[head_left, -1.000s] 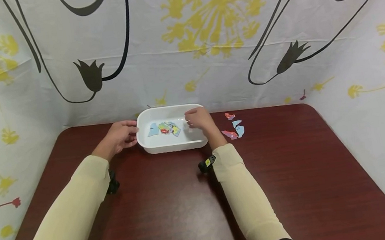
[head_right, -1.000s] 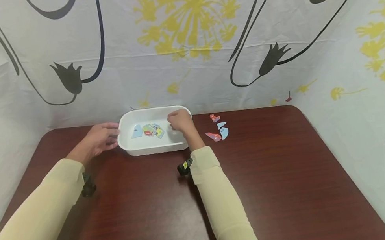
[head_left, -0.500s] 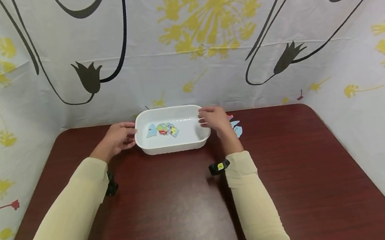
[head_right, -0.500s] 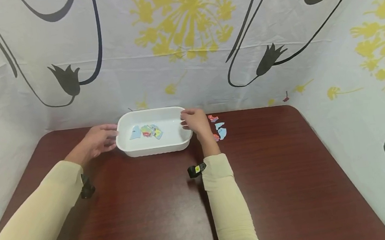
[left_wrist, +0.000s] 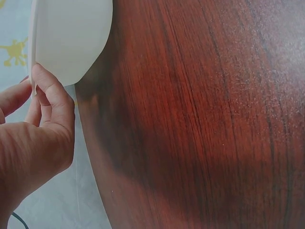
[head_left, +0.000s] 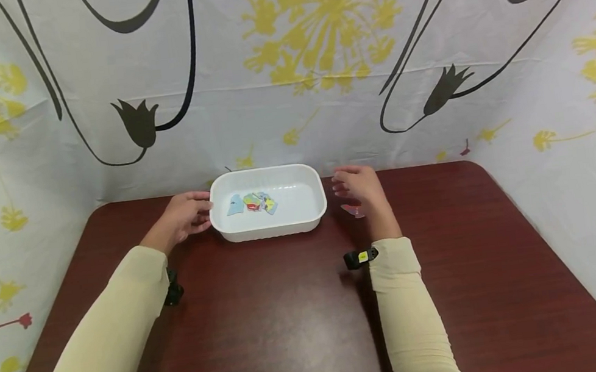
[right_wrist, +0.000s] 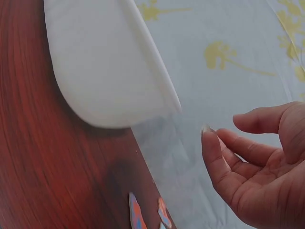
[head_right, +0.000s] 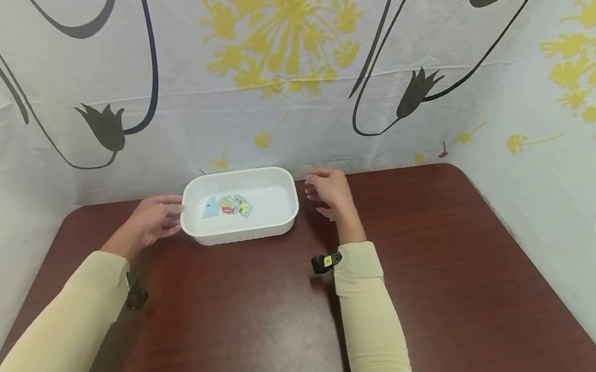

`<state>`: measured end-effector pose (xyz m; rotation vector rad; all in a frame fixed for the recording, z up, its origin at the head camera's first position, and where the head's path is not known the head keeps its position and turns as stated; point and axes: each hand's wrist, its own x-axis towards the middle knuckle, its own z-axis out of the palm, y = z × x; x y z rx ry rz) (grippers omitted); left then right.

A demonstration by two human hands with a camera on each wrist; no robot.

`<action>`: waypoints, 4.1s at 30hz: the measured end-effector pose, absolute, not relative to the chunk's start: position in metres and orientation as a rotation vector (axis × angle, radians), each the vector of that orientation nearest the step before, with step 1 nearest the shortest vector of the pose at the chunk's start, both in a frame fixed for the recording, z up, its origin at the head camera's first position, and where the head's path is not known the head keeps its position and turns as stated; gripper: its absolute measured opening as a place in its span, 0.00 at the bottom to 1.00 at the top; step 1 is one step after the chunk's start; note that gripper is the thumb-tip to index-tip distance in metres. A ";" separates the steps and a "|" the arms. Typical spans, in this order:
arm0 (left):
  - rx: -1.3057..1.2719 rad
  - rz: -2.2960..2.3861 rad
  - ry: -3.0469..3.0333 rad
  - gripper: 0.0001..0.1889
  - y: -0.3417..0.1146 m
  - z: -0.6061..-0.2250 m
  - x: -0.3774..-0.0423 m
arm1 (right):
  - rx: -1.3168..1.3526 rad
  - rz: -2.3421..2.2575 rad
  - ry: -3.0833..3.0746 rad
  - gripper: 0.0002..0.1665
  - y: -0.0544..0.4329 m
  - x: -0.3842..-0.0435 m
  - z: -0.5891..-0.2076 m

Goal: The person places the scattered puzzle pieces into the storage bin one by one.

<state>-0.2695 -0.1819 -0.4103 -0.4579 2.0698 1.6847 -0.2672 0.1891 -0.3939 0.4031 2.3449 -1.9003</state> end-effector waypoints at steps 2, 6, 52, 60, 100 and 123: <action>-0.456 1.686 2.069 0.24 -0.182 -0.411 -0.270 | 0.419 -1.898 2.352 0.21 0.195 -0.267 -0.395; -0.452 1.686 2.068 0.23 -0.183 -0.412 -0.271 | 0.441 -1.901 2.351 0.22 0.207 -0.267 -0.397; -0.422 1.708 2.071 0.24 -0.185 -0.416 -0.272 | 0.650 -1.692 2.382 0.21 0.253 -0.279 -0.439; -0.427 1.711 2.066 0.24 -0.185 -0.416 -0.272 | 0.655 -1.628 2.486 0.20 0.250 -0.285 -0.440; -0.442 1.690 2.078 0.23 -0.180 -0.415 -0.274 | 0.762 -1.290 2.778 0.11 0.235 -0.305 -0.444; -0.420 1.694 2.072 0.23 -0.186 -0.415 -0.270 | 0.439 -1.899 2.561 0.16 0.205 -0.270 -0.385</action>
